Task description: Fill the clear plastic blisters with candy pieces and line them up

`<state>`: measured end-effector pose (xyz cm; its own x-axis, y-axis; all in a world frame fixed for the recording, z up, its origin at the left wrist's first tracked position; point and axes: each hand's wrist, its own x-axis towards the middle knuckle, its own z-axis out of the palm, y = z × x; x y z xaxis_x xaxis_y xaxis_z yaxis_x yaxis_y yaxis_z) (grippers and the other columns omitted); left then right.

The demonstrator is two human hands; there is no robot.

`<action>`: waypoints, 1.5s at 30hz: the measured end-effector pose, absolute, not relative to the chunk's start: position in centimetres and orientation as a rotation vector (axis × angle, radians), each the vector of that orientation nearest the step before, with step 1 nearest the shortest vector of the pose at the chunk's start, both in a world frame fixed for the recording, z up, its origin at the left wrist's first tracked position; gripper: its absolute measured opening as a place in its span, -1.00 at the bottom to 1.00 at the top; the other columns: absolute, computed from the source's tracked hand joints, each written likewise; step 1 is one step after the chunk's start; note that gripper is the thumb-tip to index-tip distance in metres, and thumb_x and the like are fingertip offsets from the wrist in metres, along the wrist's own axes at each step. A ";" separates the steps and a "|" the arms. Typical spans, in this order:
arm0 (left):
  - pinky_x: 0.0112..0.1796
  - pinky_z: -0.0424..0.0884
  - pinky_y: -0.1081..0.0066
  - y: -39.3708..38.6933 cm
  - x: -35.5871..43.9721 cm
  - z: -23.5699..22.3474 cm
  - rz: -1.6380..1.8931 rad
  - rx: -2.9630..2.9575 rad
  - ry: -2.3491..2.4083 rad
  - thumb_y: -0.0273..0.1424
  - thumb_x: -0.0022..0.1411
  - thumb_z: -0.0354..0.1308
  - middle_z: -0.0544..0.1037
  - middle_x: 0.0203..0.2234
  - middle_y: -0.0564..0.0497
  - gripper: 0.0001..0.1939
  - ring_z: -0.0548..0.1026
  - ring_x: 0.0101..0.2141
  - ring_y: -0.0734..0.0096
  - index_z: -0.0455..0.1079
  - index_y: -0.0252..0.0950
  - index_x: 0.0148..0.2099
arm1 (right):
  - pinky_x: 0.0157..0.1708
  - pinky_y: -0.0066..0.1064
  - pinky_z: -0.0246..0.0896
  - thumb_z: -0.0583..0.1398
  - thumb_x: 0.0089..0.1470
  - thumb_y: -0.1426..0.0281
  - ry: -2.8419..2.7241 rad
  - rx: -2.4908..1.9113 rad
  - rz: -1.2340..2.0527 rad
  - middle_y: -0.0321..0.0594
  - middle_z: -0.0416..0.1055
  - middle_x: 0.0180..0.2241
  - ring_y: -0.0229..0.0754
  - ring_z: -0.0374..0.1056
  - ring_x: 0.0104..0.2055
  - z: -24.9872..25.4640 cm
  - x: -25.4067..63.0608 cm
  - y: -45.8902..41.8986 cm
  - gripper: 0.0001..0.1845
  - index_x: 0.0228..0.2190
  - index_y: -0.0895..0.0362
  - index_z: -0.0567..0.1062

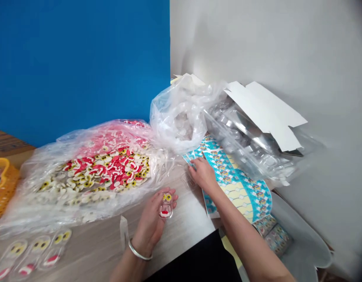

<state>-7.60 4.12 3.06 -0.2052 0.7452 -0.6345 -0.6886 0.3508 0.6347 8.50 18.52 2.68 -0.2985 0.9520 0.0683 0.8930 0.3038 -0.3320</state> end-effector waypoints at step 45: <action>-0.41 0.55 0.37 5.5 -6.0 1.5 1.133 -0.061 1.322 -0.37 0.11 0.33 0.64 -0.10 -0.20 -0.70 0.63 -0.34 0.25 0.51 -0.32 -0.08 | -0.14 -0.25 0.29 0.19 0.17 0.36 -2.293 -1.565 0.327 -0.03 0.33 0.01 0.01 0.39 -0.08 5.6 2.3 36.5 -0.58 0.08 0.03 0.42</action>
